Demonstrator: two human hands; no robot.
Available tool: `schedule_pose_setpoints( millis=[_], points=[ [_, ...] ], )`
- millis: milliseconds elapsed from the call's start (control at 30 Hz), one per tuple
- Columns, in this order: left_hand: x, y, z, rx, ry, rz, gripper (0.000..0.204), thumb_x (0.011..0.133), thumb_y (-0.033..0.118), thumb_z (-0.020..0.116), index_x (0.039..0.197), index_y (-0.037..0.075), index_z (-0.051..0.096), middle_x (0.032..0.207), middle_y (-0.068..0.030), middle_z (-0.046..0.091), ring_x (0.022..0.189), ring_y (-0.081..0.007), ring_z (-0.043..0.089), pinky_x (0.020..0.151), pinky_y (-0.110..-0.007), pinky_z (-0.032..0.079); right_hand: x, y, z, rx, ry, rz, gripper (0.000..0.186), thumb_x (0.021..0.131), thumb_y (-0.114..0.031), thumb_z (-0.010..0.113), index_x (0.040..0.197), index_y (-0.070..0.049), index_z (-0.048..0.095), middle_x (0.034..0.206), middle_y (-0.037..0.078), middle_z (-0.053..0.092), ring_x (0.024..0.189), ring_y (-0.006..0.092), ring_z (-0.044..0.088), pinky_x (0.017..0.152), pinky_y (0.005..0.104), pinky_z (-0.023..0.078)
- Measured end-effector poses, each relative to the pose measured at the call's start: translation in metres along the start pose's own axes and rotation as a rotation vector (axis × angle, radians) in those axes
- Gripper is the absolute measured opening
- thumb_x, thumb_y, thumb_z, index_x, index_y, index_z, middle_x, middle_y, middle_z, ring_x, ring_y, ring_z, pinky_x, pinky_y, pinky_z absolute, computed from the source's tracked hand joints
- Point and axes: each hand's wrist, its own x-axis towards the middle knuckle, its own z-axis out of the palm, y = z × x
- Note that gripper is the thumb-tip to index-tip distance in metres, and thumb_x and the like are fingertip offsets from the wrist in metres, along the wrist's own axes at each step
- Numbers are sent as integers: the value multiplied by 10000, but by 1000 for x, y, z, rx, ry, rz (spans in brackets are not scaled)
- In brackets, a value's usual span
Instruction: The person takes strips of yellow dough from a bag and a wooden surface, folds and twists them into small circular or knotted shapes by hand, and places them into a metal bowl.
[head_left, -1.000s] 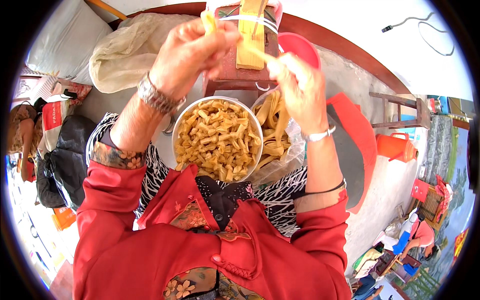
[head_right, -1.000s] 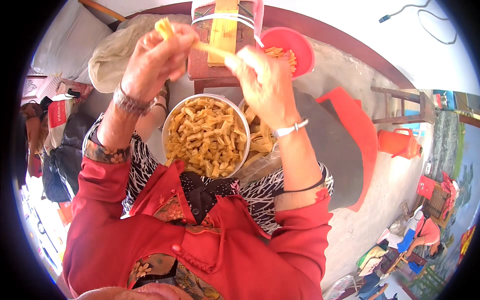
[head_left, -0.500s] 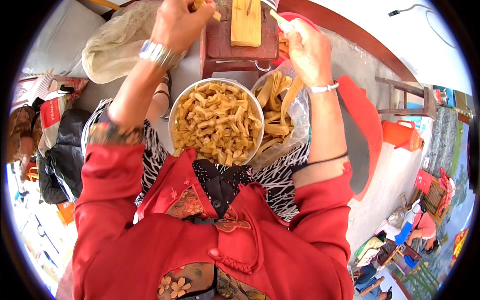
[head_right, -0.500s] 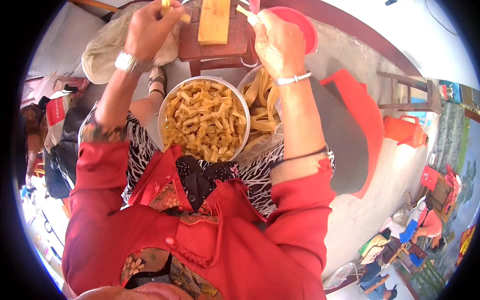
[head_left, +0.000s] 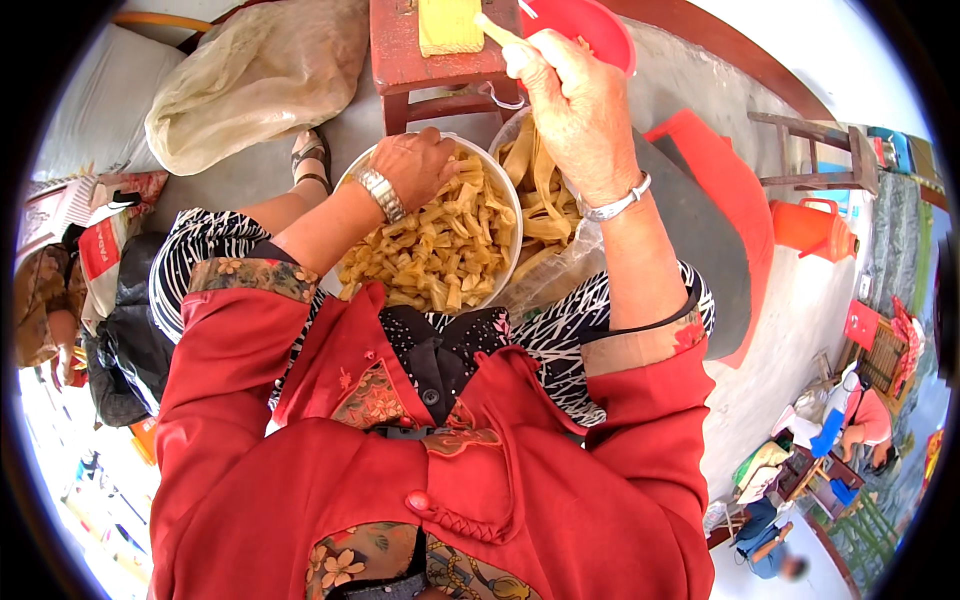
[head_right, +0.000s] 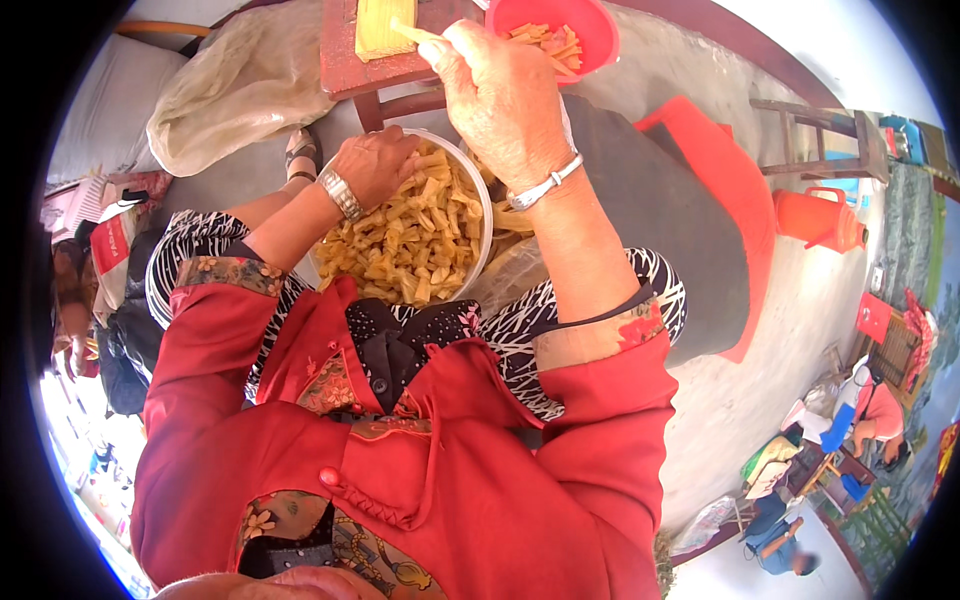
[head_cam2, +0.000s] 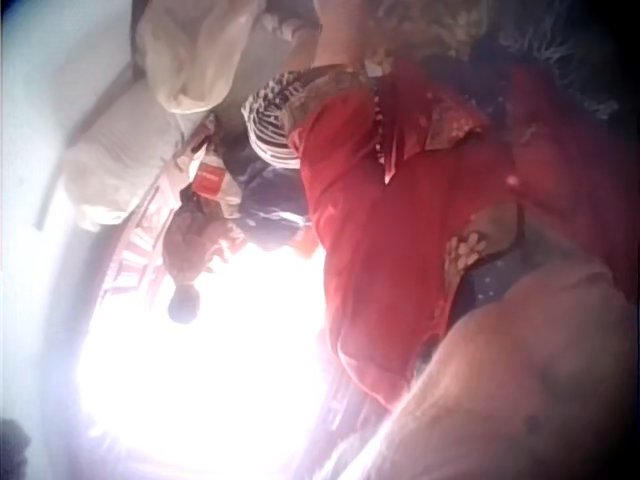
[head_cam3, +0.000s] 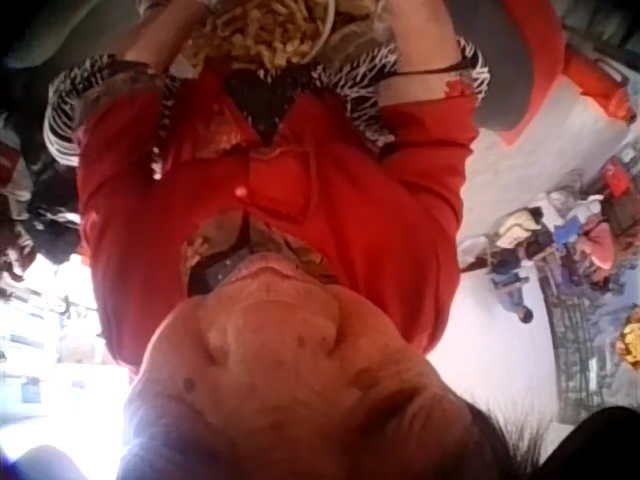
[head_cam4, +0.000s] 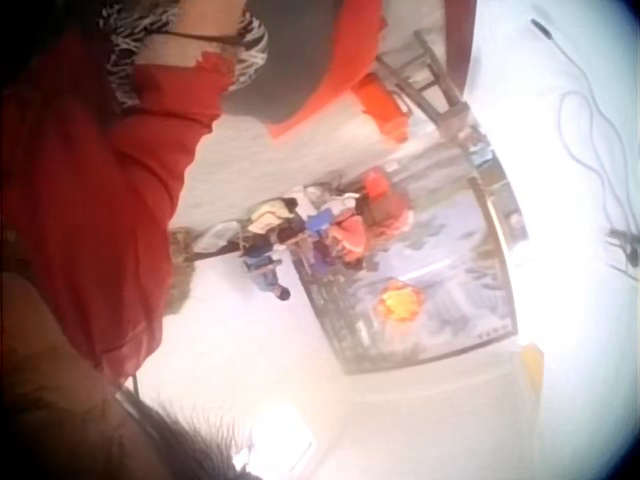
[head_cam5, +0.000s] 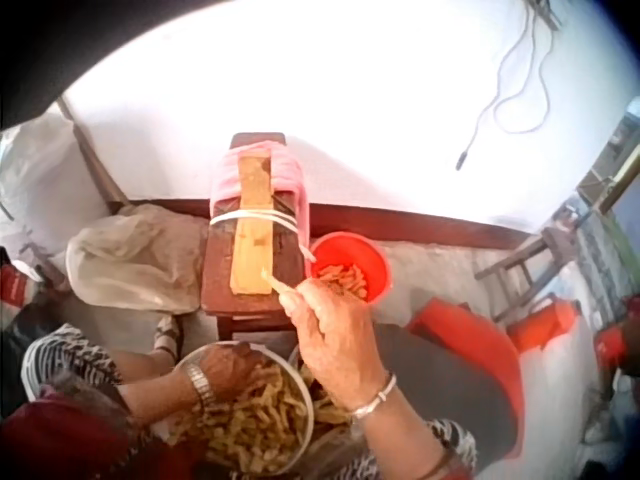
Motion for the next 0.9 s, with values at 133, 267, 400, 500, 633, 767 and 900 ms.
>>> schedule_pose_setpoints(
  millis=[133,267,400,500,633,767,900],
  points=[
    [1,13,-7,-7,76,-163,334,829,307,596,1095,107,589,1031,-135,587,936,-309,599,812,-441,469,-4,5,-7,-7,-40,14,279,917,-268,569,830,-3,578,615,80,530,548,203,486,521,305,397],
    [6,15,10,130,255,-72,592,852,337,574,1391,228,355,1450,-87,287,1314,-349,283,1052,-582,178,-3,-2,-16,137,-28,73,309,942,-288,537,872,8,593,667,28,556,585,104,495,546,255,407],
    [3,8,32,192,218,-99,627,873,385,550,1425,319,261,1526,-44,142,1385,-357,147,1041,-660,110,2,-3,-24,160,23,18,339,939,-207,525,712,40,478,596,119,372,530,135,383,517,309,348],
    [4,4,49,265,185,-138,645,867,405,557,1425,326,244,1522,-42,148,1380,-359,160,1024,-691,95,-1,-9,-27,258,-8,143,347,942,-208,528,703,32,454,594,71,365,544,114,381,521,294,346],
    [4,0,56,262,197,-127,647,856,421,571,1413,331,255,1518,-35,163,1370,-355,195,1004,-714,99,-4,1,-21,360,62,136,303,957,-204,505,816,59,558,606,25,371,555,94,375,530,266,341],
    [7,-4,60,276,289,-98,626,848,418,574,1398,325,290,1503,-26,206,1361,-328,236,996,-713,117,1,-7,-29,360,67,194,305,967,-204,484,1064,56,612,634,20,411,596,86,405,594,251,386],
    [9,-4,46,238,221,-152,568,890,369,521,1405,273,302,1491,-45,242,1339,-280,294,1023,-677,105,-3,-4,-22,390,17,101,261,964,-198,488,979,41,592,677,30,455,632,97,438,605,263,402]
  ],
)
